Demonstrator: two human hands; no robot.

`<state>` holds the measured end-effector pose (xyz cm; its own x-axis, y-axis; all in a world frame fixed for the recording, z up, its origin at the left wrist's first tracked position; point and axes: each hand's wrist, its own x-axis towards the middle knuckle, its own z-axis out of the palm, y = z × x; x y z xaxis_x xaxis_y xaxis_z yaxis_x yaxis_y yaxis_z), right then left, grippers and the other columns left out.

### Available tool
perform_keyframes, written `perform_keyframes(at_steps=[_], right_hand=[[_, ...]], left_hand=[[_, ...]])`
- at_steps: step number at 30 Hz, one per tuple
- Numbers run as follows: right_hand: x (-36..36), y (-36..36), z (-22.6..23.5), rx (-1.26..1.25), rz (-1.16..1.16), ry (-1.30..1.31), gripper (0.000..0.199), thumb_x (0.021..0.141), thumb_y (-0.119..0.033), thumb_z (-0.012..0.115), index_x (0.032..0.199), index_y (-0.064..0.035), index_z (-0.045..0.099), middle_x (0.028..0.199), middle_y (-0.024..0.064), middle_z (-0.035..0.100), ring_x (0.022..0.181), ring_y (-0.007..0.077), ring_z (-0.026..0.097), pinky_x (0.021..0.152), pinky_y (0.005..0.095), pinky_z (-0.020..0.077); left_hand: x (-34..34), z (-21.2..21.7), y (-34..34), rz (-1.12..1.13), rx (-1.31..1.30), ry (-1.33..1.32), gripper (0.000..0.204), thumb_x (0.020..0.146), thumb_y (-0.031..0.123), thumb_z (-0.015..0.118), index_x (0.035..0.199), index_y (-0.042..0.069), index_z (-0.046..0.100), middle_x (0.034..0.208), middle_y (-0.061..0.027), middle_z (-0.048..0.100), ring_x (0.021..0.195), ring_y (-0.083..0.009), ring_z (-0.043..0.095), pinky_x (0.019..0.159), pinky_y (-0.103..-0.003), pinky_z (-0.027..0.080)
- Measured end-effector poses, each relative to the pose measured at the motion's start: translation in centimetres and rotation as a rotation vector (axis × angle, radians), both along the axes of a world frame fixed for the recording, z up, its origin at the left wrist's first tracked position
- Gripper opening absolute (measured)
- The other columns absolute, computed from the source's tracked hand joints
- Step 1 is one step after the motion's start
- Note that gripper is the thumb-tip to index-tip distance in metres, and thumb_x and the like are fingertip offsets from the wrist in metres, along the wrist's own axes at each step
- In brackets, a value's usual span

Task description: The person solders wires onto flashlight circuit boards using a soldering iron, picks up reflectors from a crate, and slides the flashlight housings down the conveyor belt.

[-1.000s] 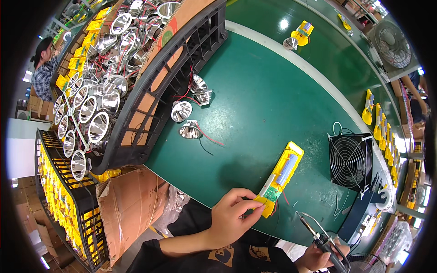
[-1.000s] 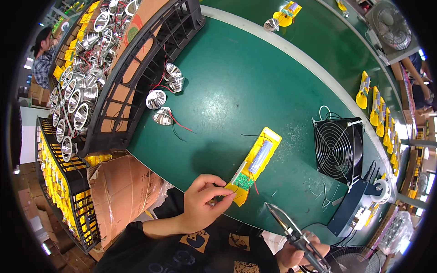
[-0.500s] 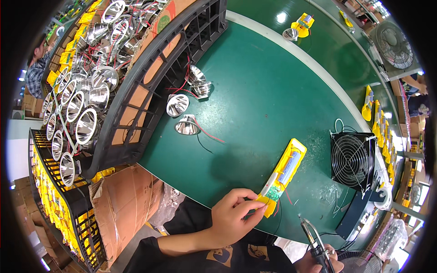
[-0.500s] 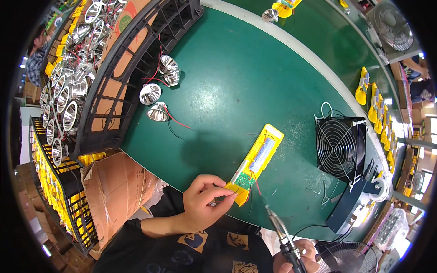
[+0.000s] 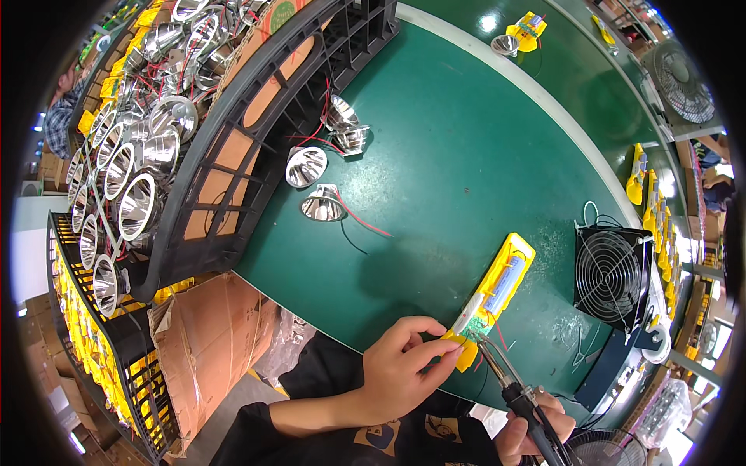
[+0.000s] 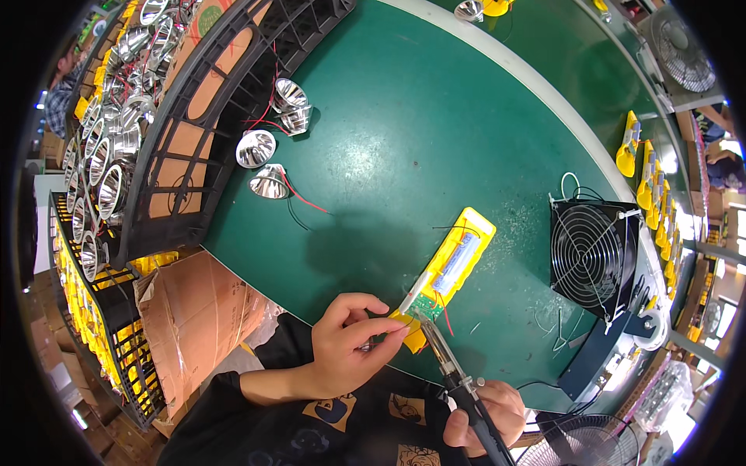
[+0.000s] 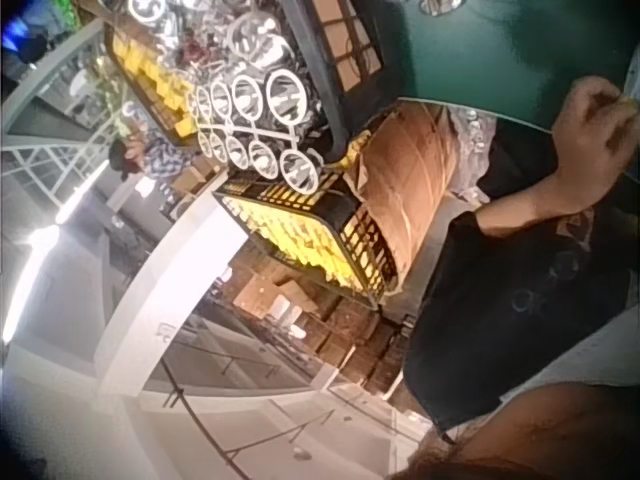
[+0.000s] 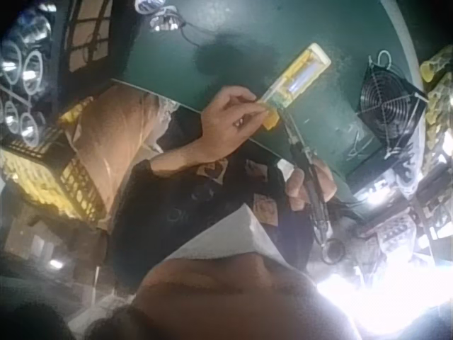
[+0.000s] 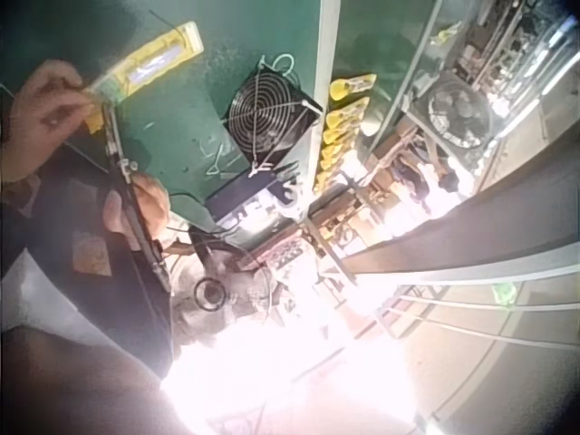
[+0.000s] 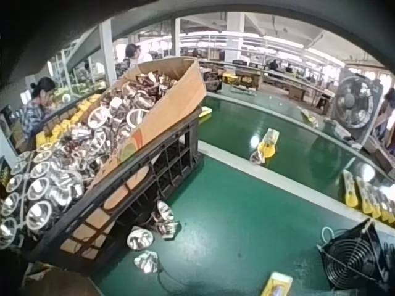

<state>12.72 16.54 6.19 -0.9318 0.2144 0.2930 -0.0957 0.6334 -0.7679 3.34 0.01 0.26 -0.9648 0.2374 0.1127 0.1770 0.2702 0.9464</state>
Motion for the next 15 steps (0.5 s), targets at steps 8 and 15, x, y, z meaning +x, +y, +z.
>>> perform_keyframes(at_steps=[8,15], right_hand=[[0.1,0.2,0.4,0.040,-0.039,-0.169,0.036,0.065,-0.029,0.066,0.073,-0.0036,0.042,0.060,0.0093,0.053,0.048,0.0230,0.052,0.051,0.0321,0.0440],[0.5,-1.1,-0.1,-0.039,-0.328,-0.102,0.038,0.066,-0.031,0.066,0.070,-0.0031,0.040,0.060,0.0095,0.053,0.051,0.0219,0.052,0.053,0.0325,0.0433]], left_hand=[[-0.1,0.3,-0.2,0.010,-0.030,-0.041,0.017,0.062,0.002,0.072,0.076,0.007,0.064,0.087,-0.0038,0.051,0.048,-0.0058,0.042,0.041,-0.019,0.034],[-0.1,0.4,-0.1,0.026,-0.047,-0.042,0.018,0.060,0.003,0.072,0.076,0.009,0.065,0.089,-0.0029,0.049,0.048,-0.0061,0.038,0.041,-0.019,0.032]])
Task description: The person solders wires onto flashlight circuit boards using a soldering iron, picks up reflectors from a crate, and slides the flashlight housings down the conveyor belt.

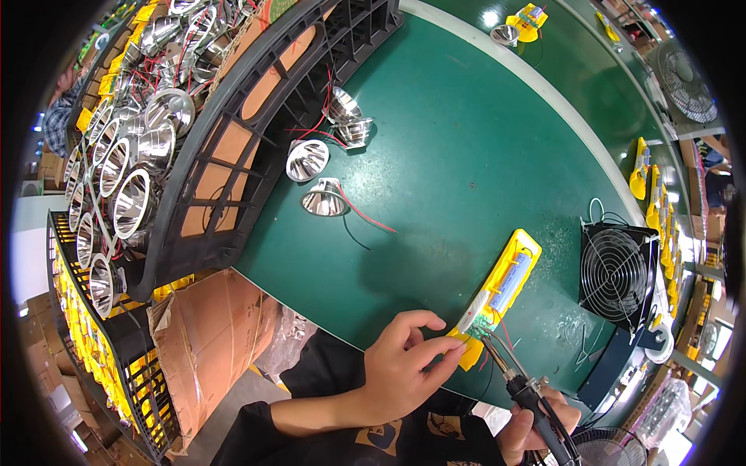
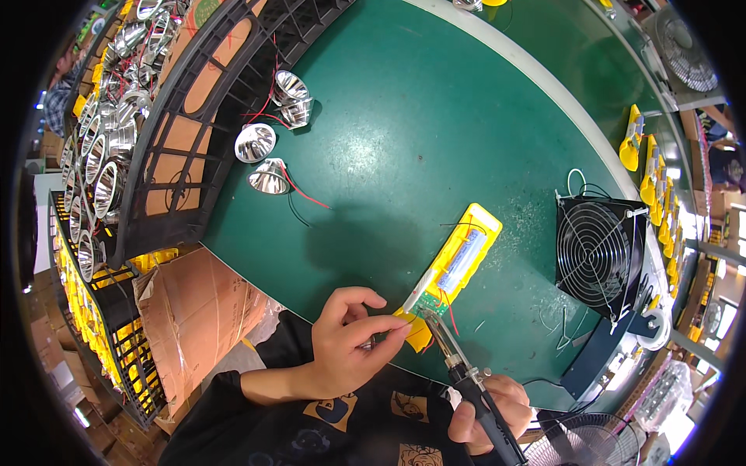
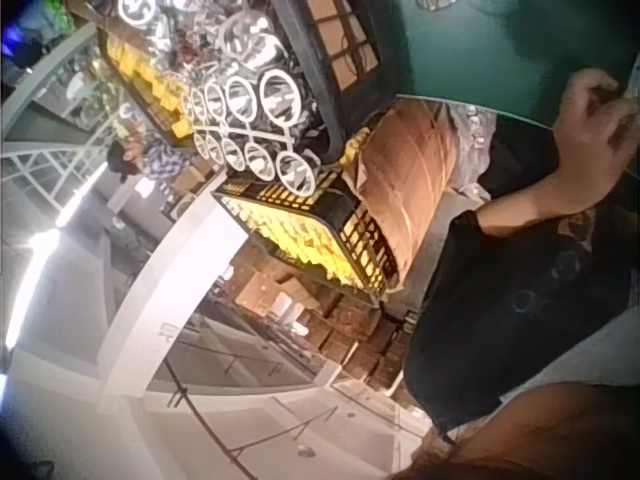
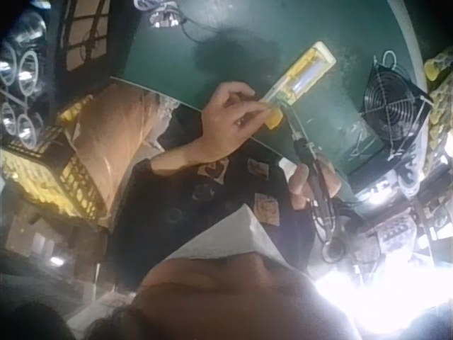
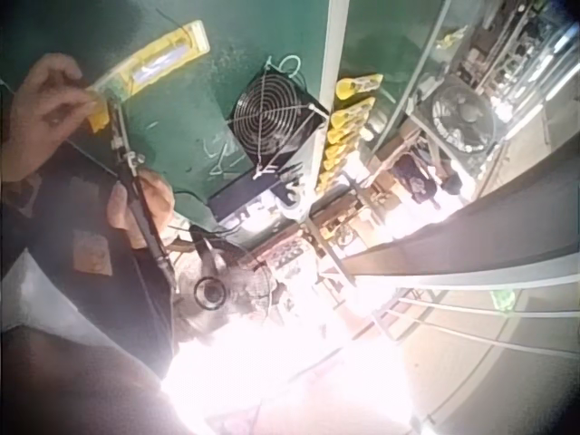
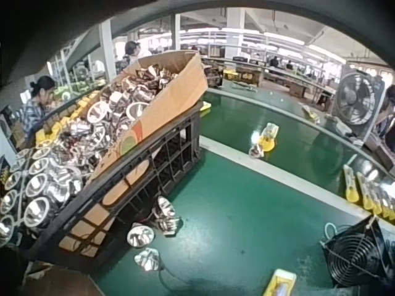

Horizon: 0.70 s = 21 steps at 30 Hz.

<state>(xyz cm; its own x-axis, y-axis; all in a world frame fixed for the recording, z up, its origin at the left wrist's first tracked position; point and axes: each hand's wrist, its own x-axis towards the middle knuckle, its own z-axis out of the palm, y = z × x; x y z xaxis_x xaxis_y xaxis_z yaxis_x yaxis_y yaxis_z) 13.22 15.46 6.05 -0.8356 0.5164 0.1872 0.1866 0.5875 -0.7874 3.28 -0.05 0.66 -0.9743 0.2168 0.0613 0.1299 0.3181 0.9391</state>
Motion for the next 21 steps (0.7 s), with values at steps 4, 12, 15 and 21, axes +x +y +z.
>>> perform_keyframes(at_steps=[4,12,15,21], right_hand=[[-0.2,0.1,-0.1,-0.024,0.061,-0.034,0.040,0.067,-0.031,0.066,0.073,-0.0033,0.038,0.060,0.0095,0.053,0.050,0.0216,0.052,0.052,0.0324,0.0432],[-0.1,0.3,-0.2,0.068,0.096,0.025,0.041,0.069,-0.032,0.065,0.080,-0.0036,0.037,0.059,0.0095,0.051,0.047,0.0227,0.052,0.050,0.0326,0.0432],[0.3,0.7,-0.6,0.100,0.131,0.031,0.042,0.069,-0.032,0.065,0.082,-0.0036,0.037,0.059,0.0095,0.052,0.047,0.0228,0.052,0.050,0.0328,0.0432],[0.3,0.4,-0.4,0.037,0.154,0.036,0.040,0.069,-0.029,0.066,0.082,-0.0040,0.037,0.060,0.0097,0.052,0.048,0.0226,0.052,0.048,0.0328,0.0428]], left_hand=[[0.0,0.1,-0.1,0.009,-0.021,-0.007,0.018,0.060,0.004,0.072,0.075,0.010,0.066,0.090,-0.0025,0.047,0.049,-0.0061,0.036,0.042,-0.019,0.031],[-0.2,0.2,0.0,0.008,-0.025,0.003,0.018,0.059,0.003,0.072,0.075,0.010,0.066,0.091,-0.0023,0.045,0.049,-0.0056,0.034,0.042,-0.019,0.029],[-0.1,0.1,0.1,0.013,-0.029,0.014,0.018,0.059,0.003,0.072,0.075,0.010,0.066,0.091,-0.0025,0.044,0.049,-0.0056,0.033,0.042,-0.019,0.028],[0.0,0.2,0.1,0.021,-0.029,0.003,0.019,0.058,0.003,0.072,0.075,0.010,0.066,0.091,-0.0030,0.043,0.050,-0.0061,0.033,0.043,-0.019,0.027]])
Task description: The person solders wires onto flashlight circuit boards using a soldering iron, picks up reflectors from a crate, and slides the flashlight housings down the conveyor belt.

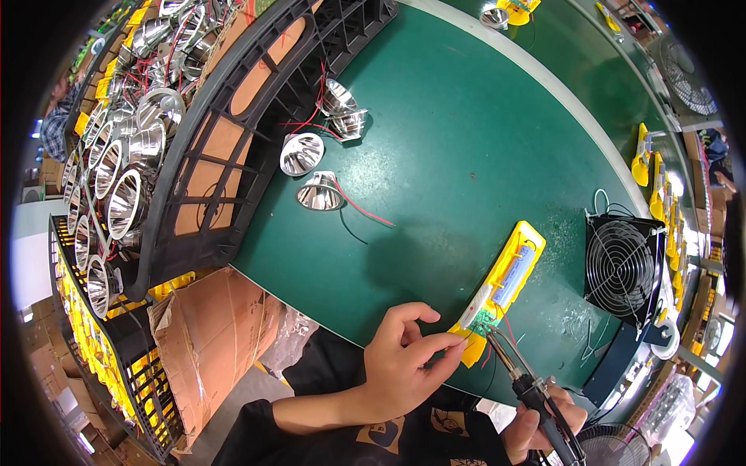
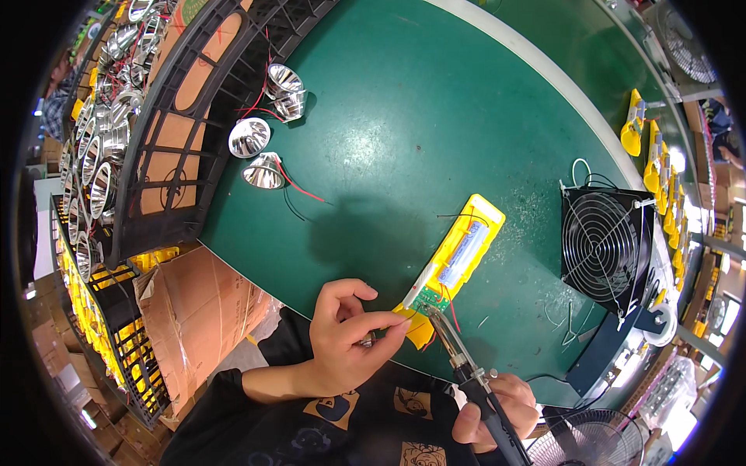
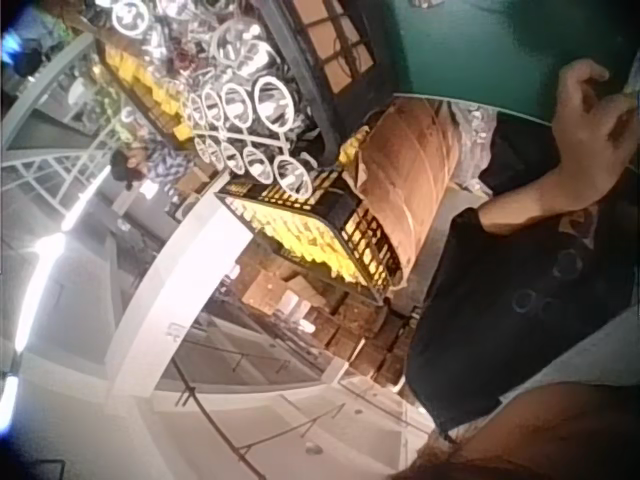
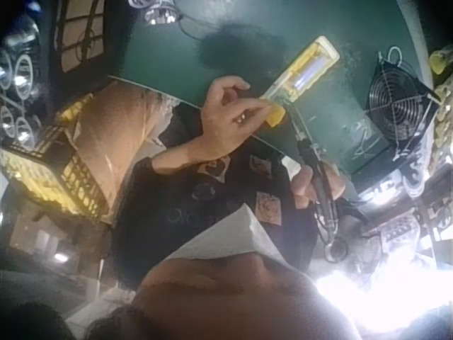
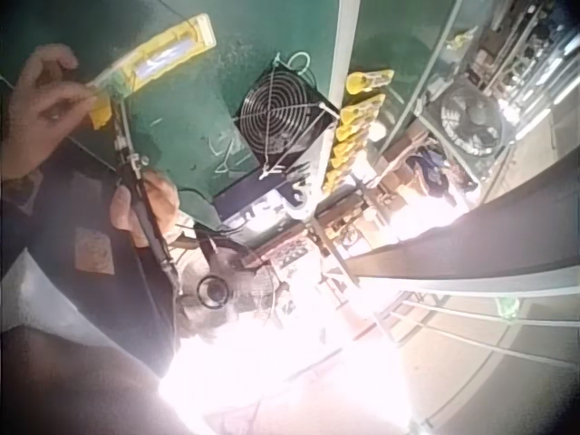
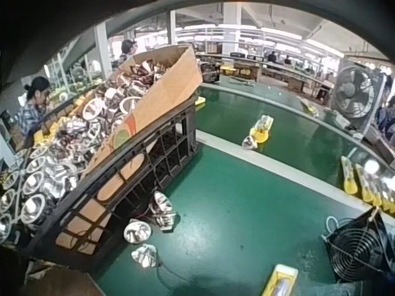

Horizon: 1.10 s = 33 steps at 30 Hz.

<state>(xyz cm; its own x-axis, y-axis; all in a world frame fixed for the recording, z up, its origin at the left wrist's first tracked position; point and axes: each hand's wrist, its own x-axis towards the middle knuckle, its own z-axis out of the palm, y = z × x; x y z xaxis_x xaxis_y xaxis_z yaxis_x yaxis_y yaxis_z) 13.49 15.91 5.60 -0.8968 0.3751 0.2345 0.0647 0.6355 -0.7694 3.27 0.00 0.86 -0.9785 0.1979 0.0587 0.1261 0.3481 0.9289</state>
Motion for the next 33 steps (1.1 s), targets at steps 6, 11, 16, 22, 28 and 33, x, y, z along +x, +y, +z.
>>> perform_keyframes(at_steps=[6,11,16,22,28,33], right_hand=[[0.5,1.4,0.1,0.038,0.106,0.123,0.040,0.070,-0.027,0.067,0.084,-0.0045,0.037,0.064,0.0098,0.053,0.048,0.0213,0.051,0.048,0.0326,0.0425],[0.9,1.8,-0.1,0.036,0.151,0.176,0.044,0.070,-0.029,0.068,0.084,-0.0033,0.036,0.067,0.0098,0.053,0.048,0.0216,0.051,0.048,0.0330,0.0426],[1.7,1.8,-0.8,0.065,-0.049,0.372,0.041,0.071,-0.029,0.065,0.080,-0.0032,0.035,0.062,0.0084,0.050,0.046,0.0198,0.049,0.048,0.0316,0.0427],[4.9,2.7,-0.3,-0.001,-0.292,0.441,0.042,0.072,-0.032,0.063,0.073,-0.0041,0.031,0.056,0.0076,0.047,0.046,0.0174,0.047,0.053,0.0298,0.0426],[4.4,2.2,-0.6,0.111,-0.468,0.334,0.043,0.074,-0.033,0.061,0.071,-0.0068,0.027,0.052,0.0057,0.040,0.049,0.0140,0.043,0.054,0.0250,0.0386],[3.8,2.1,-1.0,0.212,-0.528,0.300,0.044,0.075,-0.037,0.060,0.071,-0.0073,0.028,0.056,0.0052,0.041,0.052,0.0132,0.042,0.053,0.0226,0.0368]], left_hand=[[0.1,0.0,-0.1,0.003,0.007,0.000,0.019,0.059,0.003,0.072,0.076,0.010,0.066,0.092,-0.0034,0.043,0.051,-0.0061,0.033,0.045,-0.019,0.027],[0.2,-0.2,0.0,-0.004,0.009,0.006,0.019,0.060,0.002,0.072,0.076,0.008,0.065,0.093,-0.0043,0.043,0.051,-0.0063,0.033,0.046,-0.019,0.028],[0.7,-0.6,-0.4,0.004,0.043,0.041,0.021,0.059,0.004,0.073,0.077,0.009,0.064,0.094,-0.0054,0.044,0.057,-0.0084,0.040,0.049,-0.019,0.032],[0.5,0.3,-1.5,-0.200,-0.217,0.270,0.028,0.056,0.017,0.076,0.081,0.015,0.063,0.102,-0.0067,0.048,0.091,-0.0233,0.046,0.074,-0.033,0.037],[1.0,0.2,-1.0,-0.227,-0.355,0.266,0.025,0.060,0.018,0.073,0.082,0.014,0.063,0.109,-0.0068,0.049,0.095,-0.0254,0.046,0.080,-0.035,0.033],[1.3,0.3,-0.5,-0.204,-0.437,0.278,0.021,0.064,0.014,0.070,0.084,0.013,0.063,0.110,-0.0070,0.049,0.094,-0.0256,0.046,0.078,-0.035,0.033]])
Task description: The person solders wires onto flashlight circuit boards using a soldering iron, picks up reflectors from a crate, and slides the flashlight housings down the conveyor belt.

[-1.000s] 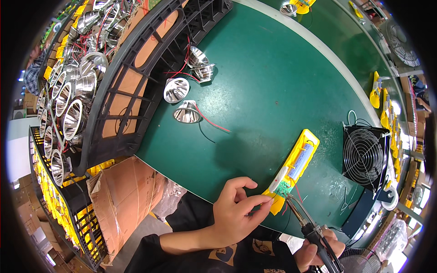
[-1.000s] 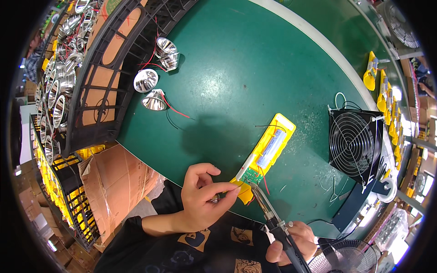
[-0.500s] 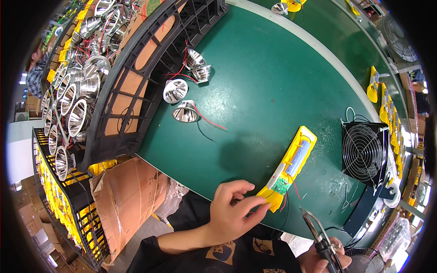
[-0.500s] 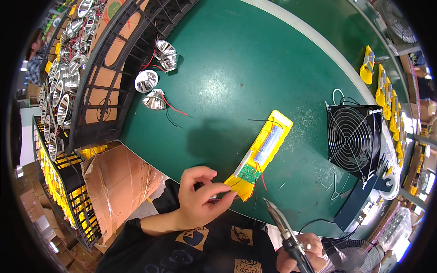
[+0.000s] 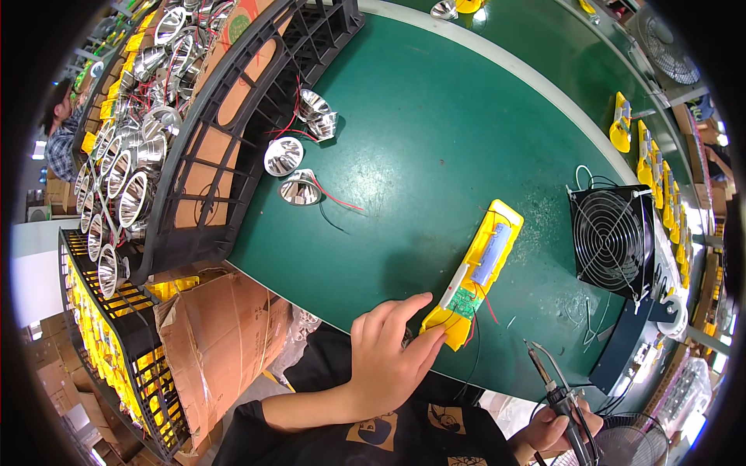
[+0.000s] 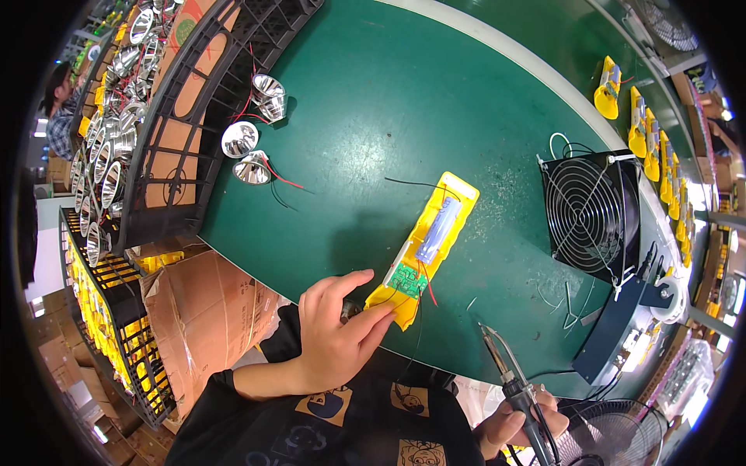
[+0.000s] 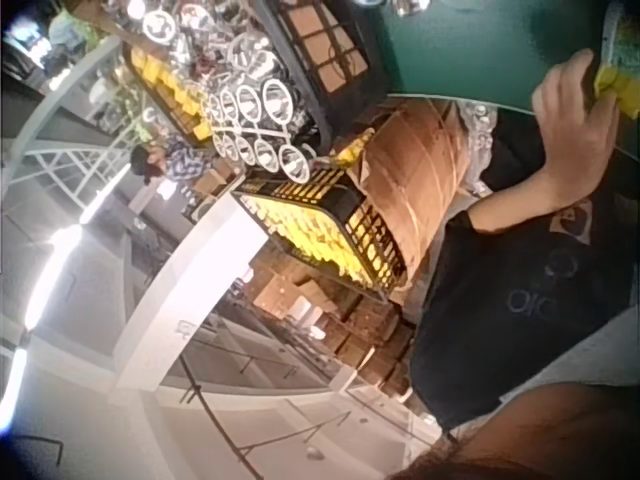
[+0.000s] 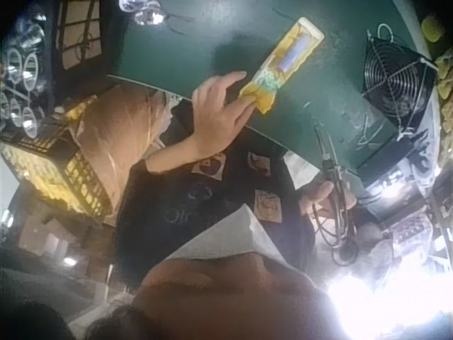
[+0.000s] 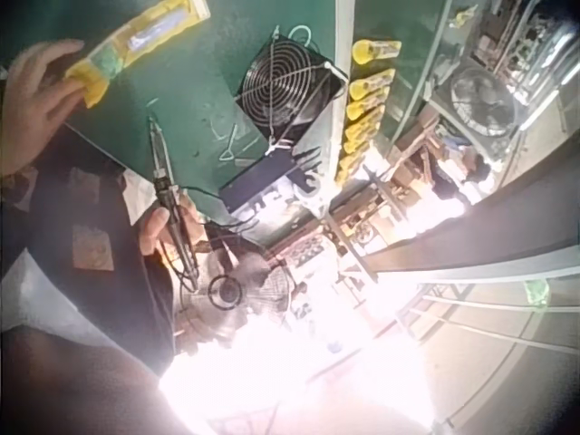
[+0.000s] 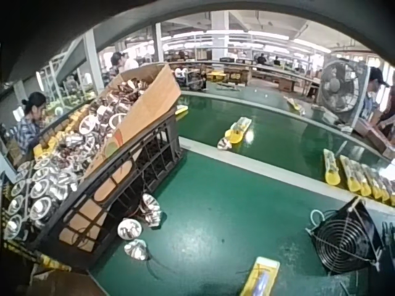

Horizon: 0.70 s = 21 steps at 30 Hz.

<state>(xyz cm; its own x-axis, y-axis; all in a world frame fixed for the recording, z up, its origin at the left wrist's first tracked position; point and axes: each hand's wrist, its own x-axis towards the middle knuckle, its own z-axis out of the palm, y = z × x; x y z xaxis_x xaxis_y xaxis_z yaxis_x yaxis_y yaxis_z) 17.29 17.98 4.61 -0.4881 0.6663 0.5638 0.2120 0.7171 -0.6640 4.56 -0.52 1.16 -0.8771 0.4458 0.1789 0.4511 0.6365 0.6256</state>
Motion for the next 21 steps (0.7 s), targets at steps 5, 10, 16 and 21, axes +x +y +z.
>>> perform_keyframes(at_steps=[5,10,16,21], right_hand=[[-0.4,0.2,-0.2,0.094,-0.083,-0.044,0.045,0.076,-0.040,0.056,0.068,-0.0056,0.027,0.060,0.0040,0.033,0.054,0.0131,0.038,0.055,0.0234,0.0374],[-0.1,0.6,-0.3,0.171,-0.158,-0.099,0.048,0.075,-0.043,0.056,0.068,-0.0048,0.027,0.061,0.0040,0.032,0.054,0.0135,0.037,0.057,0.0237,0.0380],[-0.3,0.0,0.6,-0.014,-0.003,0.001,0.045,0.074,-0.041,0.056,0.071,-0.0047,0.030,0.063,0.0055,0.034,0.055,0.0146,0.039,0.057,0.0264,0.0363],[0.4,0.6,-0.3,-0.078,0.344,0.176,0.045,0.072,-0.037,0.060,0.072,-0.0036,0.030,0.061,0.0112,0.043,0.045,0.0198,0.044,0.049,0.0297,0.0401]], left_hand=[[0.0,0.1,0.2,-0.020,0.064,0.000,0.022,0.063,0.011,0.070,0.083,0.012,0.063,0.109,-0.0060,0.050,0.091,-0.0243,0.046,0.076,-0.034,0.033],[0.2,-0.1,-0.4,0.022,0.280,0.017,0.024,0.060,0.006,0.071,0.082,0.012,0.064,0.099,-0.0024,0.055,0.084,-0.0214,0.047,0.071,-0.031,0.036],[-0.3,-0.5,-0.5,0.041,0.358,0.008,0.023,0.059,0.011,0.072,0.080,0.016,0.065,0.076,0.0066,0.057,0.072,-0.0152,0.048,0.069,-0.029,0.034],[-0.9,-0.6,0.4,0.106,0.371,0.050,0.023,0.054,0.004,0.072,0.074,0.013,0.064,0.064,0.0033,0.045,0.060,-0.0140,0.041,0.058,-0.028,0.032]])
